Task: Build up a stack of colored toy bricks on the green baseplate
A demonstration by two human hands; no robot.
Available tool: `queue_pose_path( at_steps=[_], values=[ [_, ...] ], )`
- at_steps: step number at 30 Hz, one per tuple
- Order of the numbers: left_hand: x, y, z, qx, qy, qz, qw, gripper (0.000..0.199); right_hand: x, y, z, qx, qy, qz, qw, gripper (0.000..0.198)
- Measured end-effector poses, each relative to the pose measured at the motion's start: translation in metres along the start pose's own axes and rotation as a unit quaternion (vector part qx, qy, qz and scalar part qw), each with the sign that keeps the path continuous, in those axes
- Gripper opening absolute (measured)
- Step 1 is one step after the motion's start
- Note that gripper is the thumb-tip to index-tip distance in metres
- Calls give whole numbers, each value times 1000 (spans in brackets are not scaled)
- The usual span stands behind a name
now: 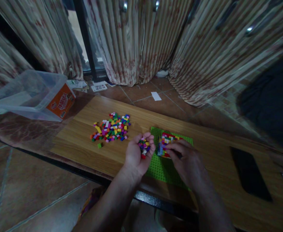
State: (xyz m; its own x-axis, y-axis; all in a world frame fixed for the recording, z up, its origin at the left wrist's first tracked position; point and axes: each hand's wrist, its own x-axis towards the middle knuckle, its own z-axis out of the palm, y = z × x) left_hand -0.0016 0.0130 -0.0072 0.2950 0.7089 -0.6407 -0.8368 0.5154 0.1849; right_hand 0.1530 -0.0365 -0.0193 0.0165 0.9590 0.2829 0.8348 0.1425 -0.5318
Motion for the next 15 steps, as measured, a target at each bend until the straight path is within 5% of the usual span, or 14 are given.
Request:
queue_pose_path(
  at_steps=[7,15],
  values=[
    [1,0,-1,1,-7,1,1000,22,-1,4,-8,30,41,34,998,14],
    [0,-1,1,5,-2,-1,1000,24,0,3,4,-45,90,75,992,37]
  ],
)
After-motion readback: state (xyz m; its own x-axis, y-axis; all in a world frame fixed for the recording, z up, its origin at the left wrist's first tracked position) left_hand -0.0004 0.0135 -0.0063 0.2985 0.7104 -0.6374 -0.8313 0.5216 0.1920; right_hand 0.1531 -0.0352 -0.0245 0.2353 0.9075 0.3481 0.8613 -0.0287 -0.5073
